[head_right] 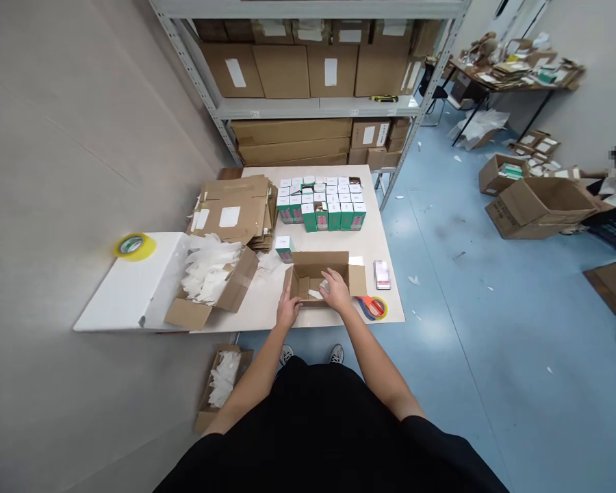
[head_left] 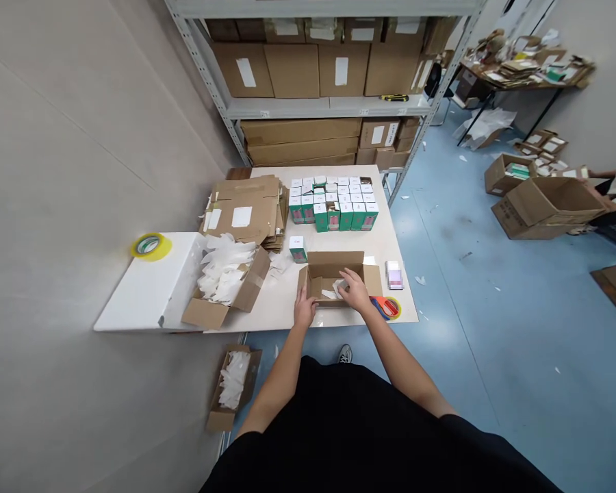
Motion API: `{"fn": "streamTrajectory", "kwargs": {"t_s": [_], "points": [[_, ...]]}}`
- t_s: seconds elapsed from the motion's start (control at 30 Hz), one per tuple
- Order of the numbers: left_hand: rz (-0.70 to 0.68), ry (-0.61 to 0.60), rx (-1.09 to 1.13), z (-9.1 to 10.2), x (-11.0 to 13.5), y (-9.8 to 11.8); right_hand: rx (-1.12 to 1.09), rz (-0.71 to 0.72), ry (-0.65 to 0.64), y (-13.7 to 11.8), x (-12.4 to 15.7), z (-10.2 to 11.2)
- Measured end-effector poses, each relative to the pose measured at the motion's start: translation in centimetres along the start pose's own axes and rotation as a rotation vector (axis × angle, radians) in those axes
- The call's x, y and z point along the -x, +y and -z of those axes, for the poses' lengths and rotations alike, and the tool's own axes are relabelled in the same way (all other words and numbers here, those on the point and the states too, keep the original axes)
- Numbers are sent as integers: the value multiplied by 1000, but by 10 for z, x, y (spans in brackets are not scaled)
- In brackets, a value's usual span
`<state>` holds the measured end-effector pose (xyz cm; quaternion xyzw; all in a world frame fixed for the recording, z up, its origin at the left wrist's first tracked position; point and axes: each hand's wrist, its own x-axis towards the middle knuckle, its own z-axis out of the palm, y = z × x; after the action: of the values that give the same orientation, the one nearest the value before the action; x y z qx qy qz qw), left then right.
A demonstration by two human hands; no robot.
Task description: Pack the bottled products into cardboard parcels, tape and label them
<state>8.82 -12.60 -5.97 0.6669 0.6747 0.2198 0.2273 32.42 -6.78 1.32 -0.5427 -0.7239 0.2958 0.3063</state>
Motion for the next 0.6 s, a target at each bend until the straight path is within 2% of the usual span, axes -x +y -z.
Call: {"fn": "streamTrajectory", "kwargs": {"t_s": [0.17,0.27,0.33,0.47,0.6], "points": [[59,-22,-68,1,0,4,-150,-105,51,0,-13,-3],[13,1,-41,10,-3,1,-241,-123,57,-7,-25,-9],[-4,54,8,21,-14,-3,-303,-127,53,-15,-35,-16],[49,172,132,49,-60,-16,-429,-184,41,-38,-65,-34],[90,179,217,77,-122,-34,-577,-275,37,-60,-110,-58]]}}
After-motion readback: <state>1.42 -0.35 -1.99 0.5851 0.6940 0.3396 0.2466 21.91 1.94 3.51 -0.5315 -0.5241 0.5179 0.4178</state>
